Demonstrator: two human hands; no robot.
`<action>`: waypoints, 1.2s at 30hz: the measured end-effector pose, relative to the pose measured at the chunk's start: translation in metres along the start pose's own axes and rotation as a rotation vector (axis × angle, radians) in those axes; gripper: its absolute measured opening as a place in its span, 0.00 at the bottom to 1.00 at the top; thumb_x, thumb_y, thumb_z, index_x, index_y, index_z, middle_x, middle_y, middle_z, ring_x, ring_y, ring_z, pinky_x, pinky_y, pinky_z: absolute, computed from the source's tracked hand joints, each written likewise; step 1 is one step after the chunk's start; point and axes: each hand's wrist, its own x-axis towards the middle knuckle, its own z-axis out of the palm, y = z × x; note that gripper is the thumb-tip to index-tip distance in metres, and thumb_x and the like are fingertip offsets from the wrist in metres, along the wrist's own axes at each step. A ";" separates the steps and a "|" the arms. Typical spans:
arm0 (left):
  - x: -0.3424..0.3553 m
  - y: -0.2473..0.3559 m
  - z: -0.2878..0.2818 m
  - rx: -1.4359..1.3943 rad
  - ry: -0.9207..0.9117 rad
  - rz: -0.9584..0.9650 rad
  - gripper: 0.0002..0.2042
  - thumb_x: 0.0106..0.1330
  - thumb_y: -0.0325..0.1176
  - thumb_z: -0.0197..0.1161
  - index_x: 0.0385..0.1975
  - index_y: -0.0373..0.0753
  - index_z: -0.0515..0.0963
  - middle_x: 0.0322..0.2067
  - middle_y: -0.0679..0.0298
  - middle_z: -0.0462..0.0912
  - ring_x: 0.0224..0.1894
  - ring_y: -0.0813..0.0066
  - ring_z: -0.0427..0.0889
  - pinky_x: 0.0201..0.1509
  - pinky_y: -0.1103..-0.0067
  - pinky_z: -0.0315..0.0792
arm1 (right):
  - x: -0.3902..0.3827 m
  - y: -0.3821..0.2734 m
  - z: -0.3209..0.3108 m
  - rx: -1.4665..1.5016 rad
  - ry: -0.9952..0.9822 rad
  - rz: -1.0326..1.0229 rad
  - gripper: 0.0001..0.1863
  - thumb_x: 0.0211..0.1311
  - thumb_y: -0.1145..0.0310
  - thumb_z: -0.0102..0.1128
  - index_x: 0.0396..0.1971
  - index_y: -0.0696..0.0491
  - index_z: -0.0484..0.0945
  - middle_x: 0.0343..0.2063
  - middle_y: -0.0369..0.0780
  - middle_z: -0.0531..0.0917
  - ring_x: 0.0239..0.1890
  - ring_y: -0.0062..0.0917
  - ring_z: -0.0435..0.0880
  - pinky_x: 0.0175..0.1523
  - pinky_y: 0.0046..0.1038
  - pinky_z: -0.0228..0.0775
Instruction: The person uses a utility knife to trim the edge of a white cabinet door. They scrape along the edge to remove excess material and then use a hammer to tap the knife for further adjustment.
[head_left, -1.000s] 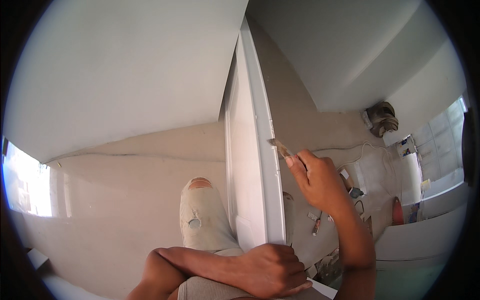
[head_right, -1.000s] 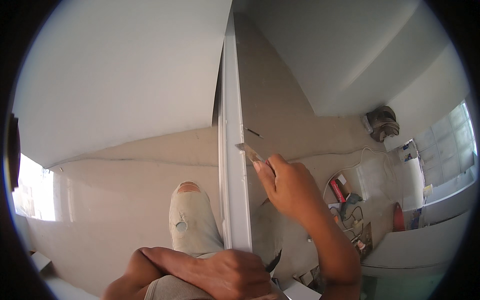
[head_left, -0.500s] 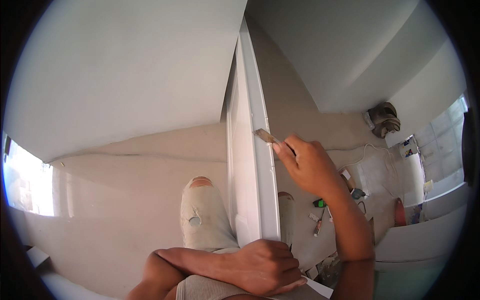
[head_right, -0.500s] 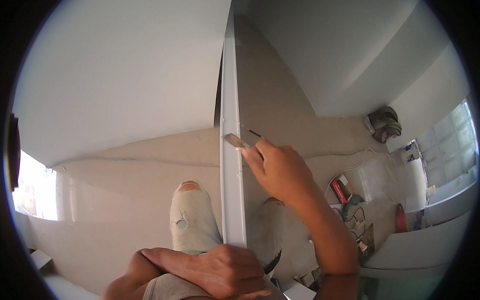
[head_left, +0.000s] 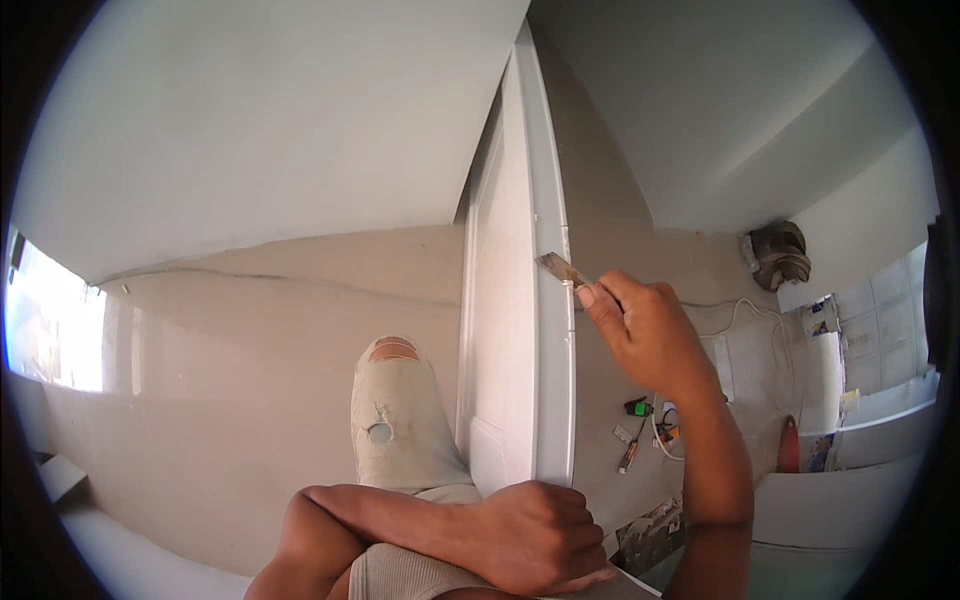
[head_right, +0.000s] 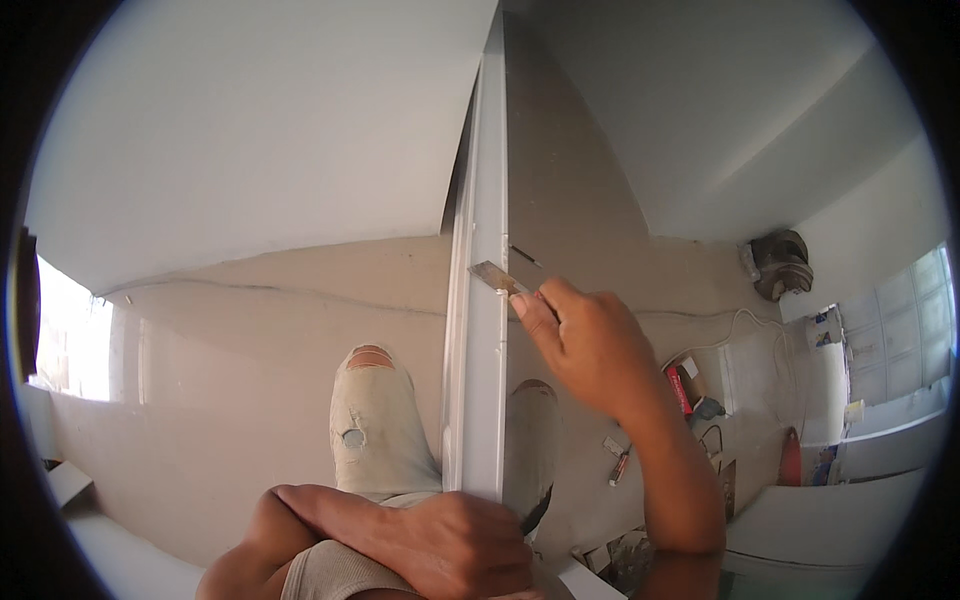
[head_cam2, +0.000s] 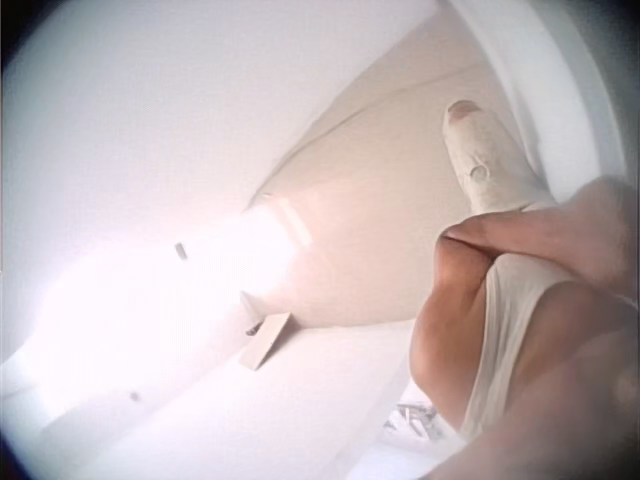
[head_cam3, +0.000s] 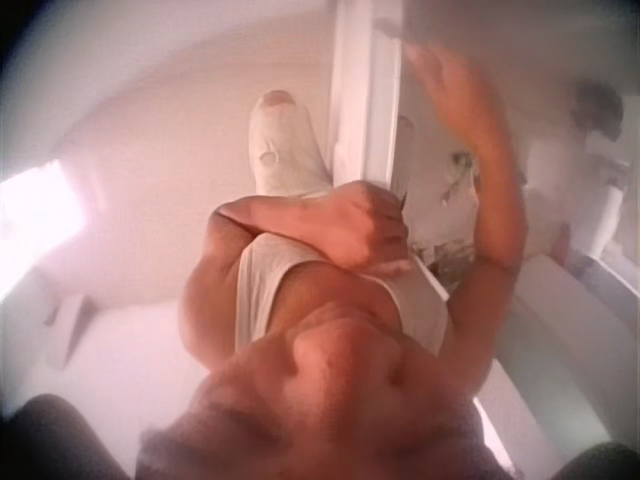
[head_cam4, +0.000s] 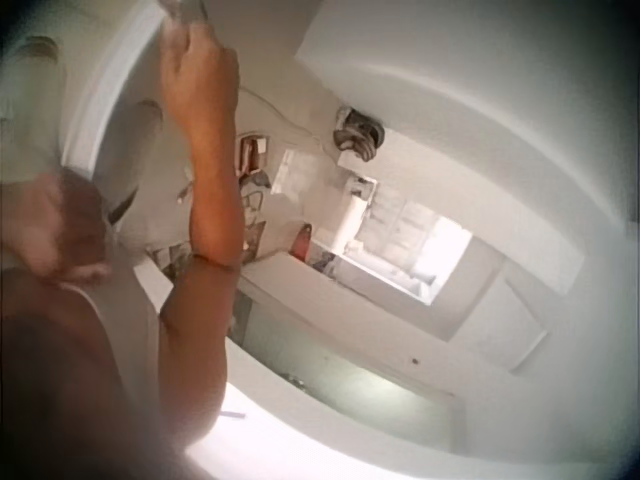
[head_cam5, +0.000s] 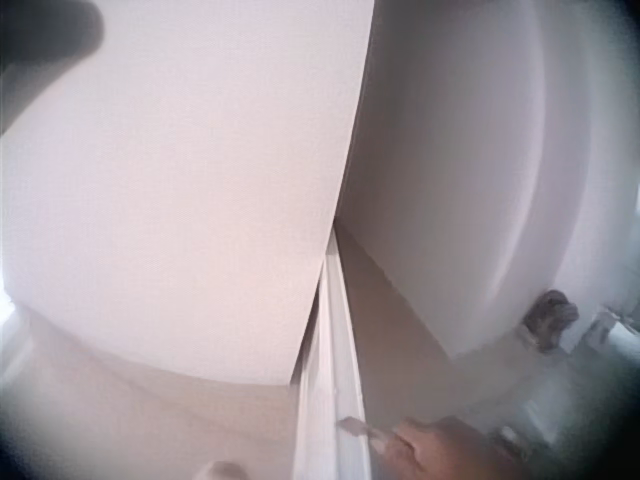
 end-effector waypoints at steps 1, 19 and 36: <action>0.000 0.000 -0.001 -0.005 -0.001 0.001 0.14 0.66 0.37 0.67 0.19 0.44 0.74 0.19 0.66 0.73 0.23 0.66 0.76 0.28 0.71 0.70 | -0.001 0.000 0.003 0.016 0.032 -0.016 0.21 0.77 0.58 0.57 0.29 0.61 0.73 0.15 0.49 0.72 0.16 0.34 0.67 0.27 0.36 0.63; 0.004 -0.001 -0.008 -0.061 -0.015 -0.076 0.14 0.63 0.35 0.70 0.19 0.41 0.75 0.19 0.63 0.73 0.23 0.63 0.76 0.28 0.69 0.71 | -0.018 0.000 0.013 0.066 0.109 0.071 0.22 0.76 0.56 0.57 0.31 0.61 0.74 0.18 0.54 0.77 0.23 0.55 0.76 0.29 0.43 0.67; 0.012 -0.003 -0.013 -0.025 -0.077 0.014 0.12 0.63 0.35 0.70 0.21 0.40 0.76 0.19 0.64 0.72 0.23 0.64 0.76 0.27 0.69 0.71 | -0.020 0.001 0.014 0.068 0.123 0.064 0.21 0.76 0.58 0.57 0.30 0.61 0.74 0.19 0.55 0.77 0.24 0.56 0.78 0.29 0.46 0.66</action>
